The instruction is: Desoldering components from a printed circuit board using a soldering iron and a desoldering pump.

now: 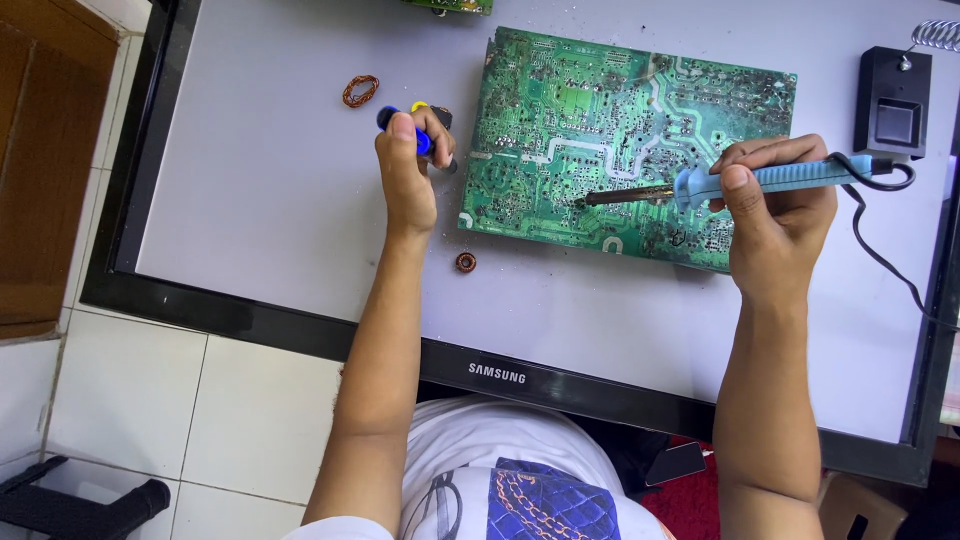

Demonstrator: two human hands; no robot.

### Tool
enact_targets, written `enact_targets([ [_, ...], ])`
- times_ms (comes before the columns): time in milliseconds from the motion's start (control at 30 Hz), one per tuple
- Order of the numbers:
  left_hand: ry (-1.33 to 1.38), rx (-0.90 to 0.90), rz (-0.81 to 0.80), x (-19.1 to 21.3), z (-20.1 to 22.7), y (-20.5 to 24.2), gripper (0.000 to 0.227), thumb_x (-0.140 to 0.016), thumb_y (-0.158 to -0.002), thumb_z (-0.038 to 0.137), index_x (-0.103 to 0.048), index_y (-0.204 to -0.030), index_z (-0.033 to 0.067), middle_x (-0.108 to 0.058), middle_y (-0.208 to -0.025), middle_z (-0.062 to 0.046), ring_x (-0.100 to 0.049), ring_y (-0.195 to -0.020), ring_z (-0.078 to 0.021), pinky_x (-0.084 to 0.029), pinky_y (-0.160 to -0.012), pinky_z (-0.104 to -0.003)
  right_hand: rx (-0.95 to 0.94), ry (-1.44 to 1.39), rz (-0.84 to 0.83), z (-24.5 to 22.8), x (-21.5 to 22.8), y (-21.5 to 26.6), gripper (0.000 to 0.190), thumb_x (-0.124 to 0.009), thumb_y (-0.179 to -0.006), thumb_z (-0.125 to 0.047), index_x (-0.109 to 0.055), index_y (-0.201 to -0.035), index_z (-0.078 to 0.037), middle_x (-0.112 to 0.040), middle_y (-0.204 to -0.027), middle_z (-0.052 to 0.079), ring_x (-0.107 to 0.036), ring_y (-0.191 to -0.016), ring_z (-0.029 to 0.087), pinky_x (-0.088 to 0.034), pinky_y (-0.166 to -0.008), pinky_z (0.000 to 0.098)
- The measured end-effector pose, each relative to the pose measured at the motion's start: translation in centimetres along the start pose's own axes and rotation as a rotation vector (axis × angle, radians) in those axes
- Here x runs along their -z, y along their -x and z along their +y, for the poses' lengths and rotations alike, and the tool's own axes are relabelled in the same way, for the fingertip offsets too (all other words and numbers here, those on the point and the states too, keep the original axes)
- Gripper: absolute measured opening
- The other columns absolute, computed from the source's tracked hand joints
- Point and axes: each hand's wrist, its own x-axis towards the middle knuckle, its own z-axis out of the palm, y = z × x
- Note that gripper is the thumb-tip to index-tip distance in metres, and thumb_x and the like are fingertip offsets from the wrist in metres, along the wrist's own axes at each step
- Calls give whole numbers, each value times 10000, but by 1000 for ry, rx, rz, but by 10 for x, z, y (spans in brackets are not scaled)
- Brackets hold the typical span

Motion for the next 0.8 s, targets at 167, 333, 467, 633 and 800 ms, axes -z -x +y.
enact_targets([
  [167,-86,-34,-36,1,-1,4,622,-354,-1005,606,-511,-685,96,-505,-645,-26,-445,-649,-138,-350,-673,-314,28,-24,-20,1,-3,1,224,-709,-1131,-212,-522,-1136,-89,-589,-1070,101,-623,-978,206,-521,-696,261],
  [333,-93,-9,-3,2,0,2,611,-341,-994,585,-506,-677,89,-504,-636,-38,-464,-645,-141,-349,-647,-307,32,-4,-46,2,2,-3,176,-698,-1134,-144,-533,-1148,-85,-600,-1104,106,-636,-1069,221,-526,-914,342],
  [467,-75,2,-38,-1,6,2,546,-348,-1007,509,-535,-714,87,-508,-691,-16,-440,-665,-129,-356,-659,-309,-101,123,-104,-15,6,-6,171,-698,-1135,-168,-556,-1186,-86,-610,-1051,59,-566,-912,138,-457,-806,274],
  [633,-73,-60,-94,-9,1,2,461,-383,-1057,457,-558,-803,113,-511,-756,16,-426,-688,-102,-347,-673,-294,-100,160,-148,-24,6,-8,215,-718,-1120,-184,-572,-1170,-35,-635,-986,84,-639,-885,153,-497,-763,257],
  [800,-52,-197,-117,-6,-6,4,290,-378,-1128,305,-540,-1031,85,-459,-880,-17,-422,-746,-121,-376,-695,-291,-35,248,-164,-29,1,-5,185,-699,-1129,-131,-580,-1150,9,-646,-1013,122,-633,-905,193,-486,-768,282],
])
